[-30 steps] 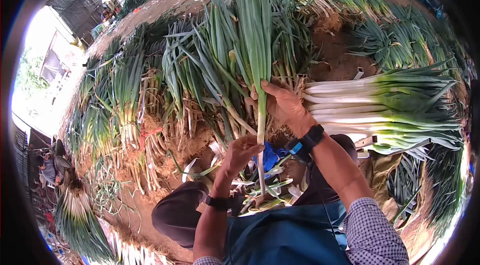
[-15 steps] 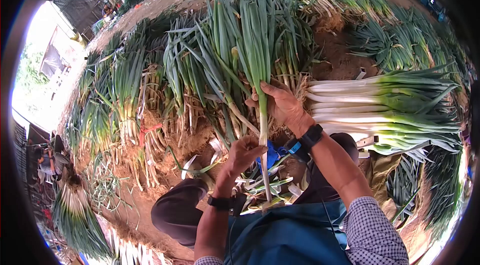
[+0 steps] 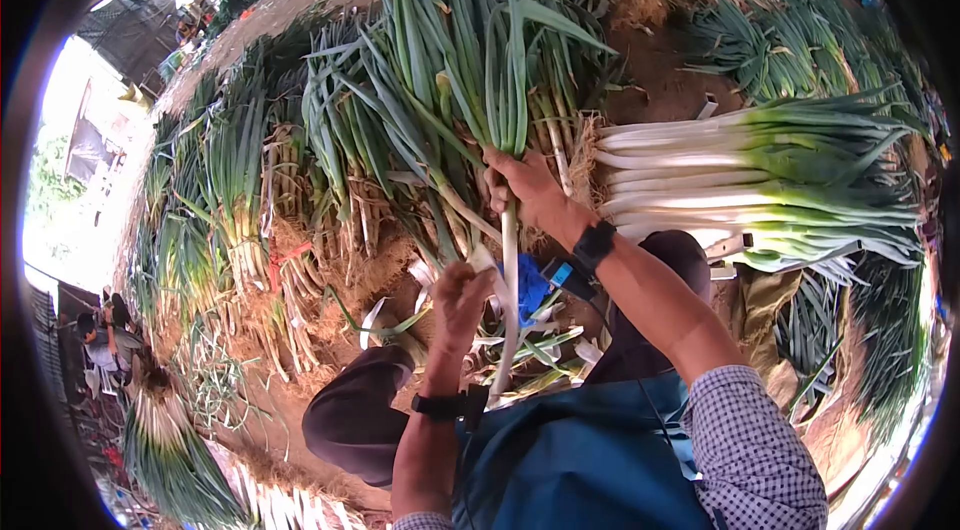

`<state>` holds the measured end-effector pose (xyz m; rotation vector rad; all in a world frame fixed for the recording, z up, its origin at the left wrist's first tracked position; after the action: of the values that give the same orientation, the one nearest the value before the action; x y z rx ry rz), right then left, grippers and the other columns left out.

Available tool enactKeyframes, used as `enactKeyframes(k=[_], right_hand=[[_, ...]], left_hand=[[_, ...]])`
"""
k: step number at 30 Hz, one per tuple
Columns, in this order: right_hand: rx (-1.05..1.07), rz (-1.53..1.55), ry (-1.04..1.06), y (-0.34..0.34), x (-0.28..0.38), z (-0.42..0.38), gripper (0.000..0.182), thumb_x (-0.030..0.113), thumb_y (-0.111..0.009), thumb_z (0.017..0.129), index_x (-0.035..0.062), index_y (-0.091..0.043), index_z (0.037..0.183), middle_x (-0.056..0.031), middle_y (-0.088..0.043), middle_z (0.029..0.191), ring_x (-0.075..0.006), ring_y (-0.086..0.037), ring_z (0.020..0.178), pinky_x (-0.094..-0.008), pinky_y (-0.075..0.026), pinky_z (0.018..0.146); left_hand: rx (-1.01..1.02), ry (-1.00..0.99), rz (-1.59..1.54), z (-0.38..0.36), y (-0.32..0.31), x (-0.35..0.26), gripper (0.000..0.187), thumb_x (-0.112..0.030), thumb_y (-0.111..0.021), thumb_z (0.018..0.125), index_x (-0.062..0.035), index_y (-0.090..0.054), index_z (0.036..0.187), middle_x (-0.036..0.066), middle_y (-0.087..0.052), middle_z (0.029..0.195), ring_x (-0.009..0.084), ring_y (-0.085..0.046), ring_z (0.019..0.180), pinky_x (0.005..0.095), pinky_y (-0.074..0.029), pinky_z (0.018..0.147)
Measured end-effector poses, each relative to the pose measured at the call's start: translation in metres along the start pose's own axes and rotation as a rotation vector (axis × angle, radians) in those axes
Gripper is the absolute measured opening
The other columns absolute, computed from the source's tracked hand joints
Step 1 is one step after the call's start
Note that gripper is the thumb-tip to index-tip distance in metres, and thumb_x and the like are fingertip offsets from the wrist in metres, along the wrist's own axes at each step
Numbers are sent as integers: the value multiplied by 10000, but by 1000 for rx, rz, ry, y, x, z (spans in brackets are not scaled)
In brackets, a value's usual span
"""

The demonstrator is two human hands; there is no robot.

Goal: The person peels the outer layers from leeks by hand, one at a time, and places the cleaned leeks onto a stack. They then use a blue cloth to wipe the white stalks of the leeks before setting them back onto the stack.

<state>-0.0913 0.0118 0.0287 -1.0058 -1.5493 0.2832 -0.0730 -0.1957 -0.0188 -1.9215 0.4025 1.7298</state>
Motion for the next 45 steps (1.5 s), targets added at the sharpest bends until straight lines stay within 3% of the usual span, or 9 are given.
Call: enactKeyframes(k=[9, 16, 20, 24, 32, 36, 40, 43, 45], right_hand=[[-43, 264, 59, 56, 42, 46, 275, 286, -719, 939, 92, -558, 829, -7, -497, 608, -112, -400, 431, -280, -331, 410], [-143, 213, 163, 76, 79, 54, 297, 325, -660, 979, 96, -534, 836, 22, -489, 652, -83, -389, 478, -262, -345, 452], [-169, 256, 322, 77, 97, 48, 259, 287, -639, 999, 100, -565, 835, -1, -503, 716, -110, -403, 534, -288, -381, 494], [-208, 325, 338, 65, 100, 39, 280, 293, -625, 1007, 94, -547, 827, -14, -493, 720, -118, -394, 536, -308, -391, 511], [-298, 301, 402, 64, 101, 28, 281, 278, -635, 998, 85, -536, 820, -22, -465, 647, -138, -406, 497, -340, -410, 501], [-444, 250, 540, 81, 145, 20, 305, 231, -634, 995, 84, -511, 758, -19, -471, 636, -126, -408, 470, -317, -385, 437], [-405, 141, 765, 100, 196, 4, 302, 283, -654, 985, 108, -519, 778, 1, -470, 648, -108, -414, 487, -308, -372, 459], [-413, 127, 838, 101, 213, -6, 257, 287, -678, 972, 124, -545, 827, 8, -484, 672, -106, -421, 513, -310, -377, 483], [-370, 86, 853, 92, 206, -11, 260, 287, -676, 973, 123, -540, 824, 8, -483, 673, -107, -422, 514, -309, -379, 487]], left_hand=[[305, 215, -240, -79, 49, -80, 185, -91, -699, 933, -74, -518, 903, 56, -639, 852, 158, -634, 785, 298, -511, 708], [107, 229, -4, -126, 96, -75, 203, -70, -713, 917, -53, -511, 929, 41, -624, 891, 147, -625, 838, 326, -517, 765], [-68, 40, 304, -98, 110, -36, 687, -31, -742, 864, -40, -402, 1461, 132, -507, 1341, 259, -594, 1144, 388, -534, 920], [15, 30, -291, -53, 47, -14, 914, -1, -733, 840, -91, -195, 1574, 180, -307, 1546, 294, -607, 1171, 397, -595, 870], [212, 134, -644, -14, -53, -22, 473, -215, -633, 994, 6, -477, 1382, 90, -671, 934, 200, -666, 830, 341, -556, 746], [117, 236, -49, -36, 4, 17, 293, -300, -563, 1034, -42, -668, 945, -34, -507, 684, 60, -501, 617, 237, -382, 539], [86, 463, 161, -100, 94, 64, 241, -236, -588, 1003, -9, -664, 1024, 33, -628, 798, 108, -578, 643, 240, -435, 559], [389, 777, 1062, -122, 119, 78, 317, -201, -678, 913, 37, -644, 1120, 198, -693, 946, 300, -701, 851, 368, -552, 716], [294, 402, 1060, -123, 99, 51, 424, -155, -719, 845, 10, -584, 1211, 247, -670, 1049, 348, -682, 980, 447, -543, 794]])
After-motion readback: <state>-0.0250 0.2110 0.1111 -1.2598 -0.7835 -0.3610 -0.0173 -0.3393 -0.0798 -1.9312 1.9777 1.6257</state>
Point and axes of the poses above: each hand's wrist, its own z-axis towards the middle knuckle, its own y-axis out of the back of the hand, x = y × z, the point moved 5 cm from there along z, towards the middle knuckle
